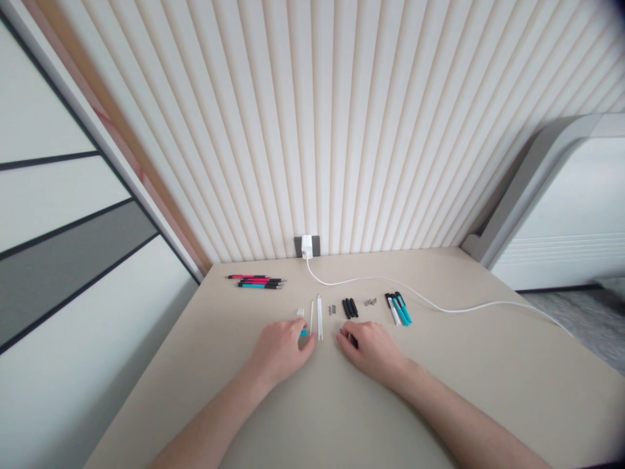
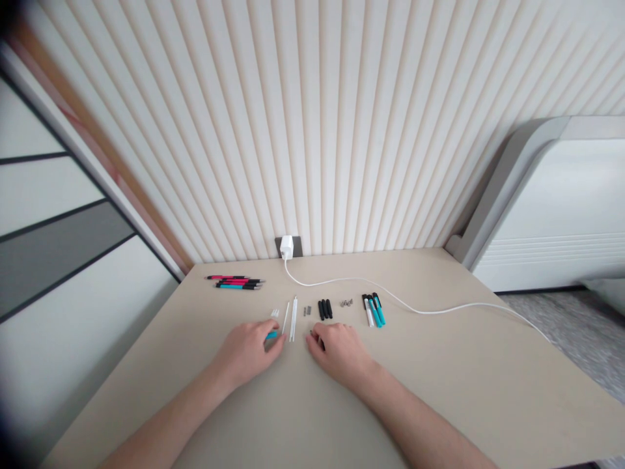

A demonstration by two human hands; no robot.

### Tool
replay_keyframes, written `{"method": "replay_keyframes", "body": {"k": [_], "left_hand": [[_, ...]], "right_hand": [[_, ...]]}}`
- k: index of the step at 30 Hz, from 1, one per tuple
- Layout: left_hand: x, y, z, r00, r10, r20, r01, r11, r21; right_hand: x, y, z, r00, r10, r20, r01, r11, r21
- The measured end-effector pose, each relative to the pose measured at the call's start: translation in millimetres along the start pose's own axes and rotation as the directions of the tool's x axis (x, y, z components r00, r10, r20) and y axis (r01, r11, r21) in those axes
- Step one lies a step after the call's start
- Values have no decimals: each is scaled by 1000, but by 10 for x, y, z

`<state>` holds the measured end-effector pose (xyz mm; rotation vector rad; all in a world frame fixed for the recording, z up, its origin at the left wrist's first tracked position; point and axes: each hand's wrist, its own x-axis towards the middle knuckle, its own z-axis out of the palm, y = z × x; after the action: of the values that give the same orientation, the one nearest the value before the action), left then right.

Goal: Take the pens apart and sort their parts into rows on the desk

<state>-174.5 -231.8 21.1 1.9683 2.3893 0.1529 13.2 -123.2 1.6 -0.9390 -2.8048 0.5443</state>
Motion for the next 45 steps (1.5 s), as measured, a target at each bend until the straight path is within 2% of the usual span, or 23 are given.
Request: {"method": "replay_keyframes", "body": {"k": [7,12,16,20,26,34,38,45], "left_hand": [[-29,-29,-50,989,100,105,-106,993,54],[-30,-29,5,986,132,106,-140,988,68],[-24,-39,20,982,151,113,-159,985,71],[-23,-36,14,981,152,116,-161,985,69],[-40,-34,-7,981,152,124,-152,988,-6],[-13,-62,58,988,120,99,-116,992,-49],[3,-76,95,992,104,71,-98,992,-77],[11,-83,145,980,195,41,-192,978,-75]], "right_hand": [[-4,4,0,1000,16,-18,-17,998,-60],[-7,9,-22,999,37,-19,-37,999,0],[-10,22,-41,1000,2,-18,-1,998,66],[-12,38,-47,1000,-27,-17,27,999,45],[4,38,-79,1000,3,-2,-3,1000,17],[-12,3,-110,1000,-19,-1,19,1000,-9],[0,-2,-106,999,14,32,-12,999,-53],[23,35,-78,999,41,-2,-41,998,-57]]}}
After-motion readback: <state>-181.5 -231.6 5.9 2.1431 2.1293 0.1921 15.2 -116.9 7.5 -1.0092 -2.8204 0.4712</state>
